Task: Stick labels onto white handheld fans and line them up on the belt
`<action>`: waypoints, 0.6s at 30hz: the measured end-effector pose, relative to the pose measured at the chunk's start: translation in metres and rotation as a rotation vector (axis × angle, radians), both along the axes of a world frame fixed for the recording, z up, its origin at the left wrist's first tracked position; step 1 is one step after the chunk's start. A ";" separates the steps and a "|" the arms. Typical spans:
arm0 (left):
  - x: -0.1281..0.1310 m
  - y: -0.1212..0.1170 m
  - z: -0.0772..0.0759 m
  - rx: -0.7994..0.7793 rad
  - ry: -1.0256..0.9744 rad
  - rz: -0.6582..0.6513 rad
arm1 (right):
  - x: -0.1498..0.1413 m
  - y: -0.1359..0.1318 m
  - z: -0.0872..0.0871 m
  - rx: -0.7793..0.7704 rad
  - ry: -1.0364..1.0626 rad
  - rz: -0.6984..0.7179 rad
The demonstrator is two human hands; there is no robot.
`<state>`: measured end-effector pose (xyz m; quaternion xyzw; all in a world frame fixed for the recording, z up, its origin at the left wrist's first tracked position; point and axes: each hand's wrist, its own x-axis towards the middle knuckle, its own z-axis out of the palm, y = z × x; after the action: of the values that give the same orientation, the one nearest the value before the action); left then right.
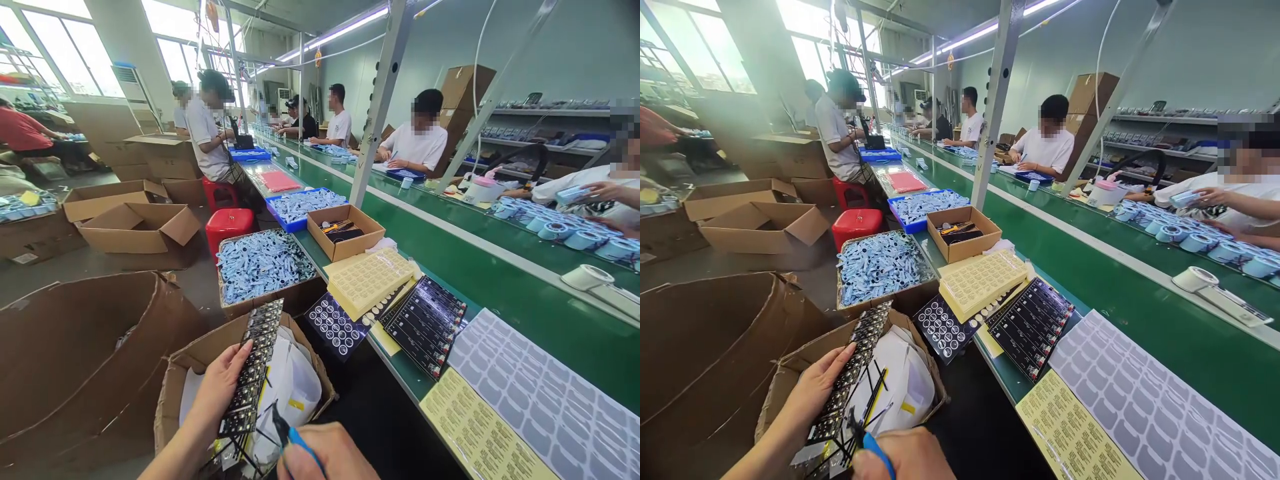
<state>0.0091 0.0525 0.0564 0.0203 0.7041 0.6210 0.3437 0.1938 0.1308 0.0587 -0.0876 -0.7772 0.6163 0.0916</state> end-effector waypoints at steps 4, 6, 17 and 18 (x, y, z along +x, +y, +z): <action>0.000 -0.006 0.008 -0.001 0.068 0.069 | 0.001 0.000 -0.026 0.570 -0.289 -0.090; 0.001 -0.006 0.011 0.016 0.103 0.089 | 0.001 -0.002 -0.033 0.651 -0.299 -0.075; -0.002 -0.004 0.006 0.019 0.242 0.102 | -0.001 -0.006 -0.014 0.675 -0.197 -0.116; -0.003 -0.004 0.006 0.013 0.260 0.106 | -0.001 -0.006 -0.014 0.681 -0.190 -0.118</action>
<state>0.0066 0.0483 0.0625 0.0655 0.7388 0.6350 0.2160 0.1928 0.1249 0.0442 -0.1537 -0.9367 0.3048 0.0780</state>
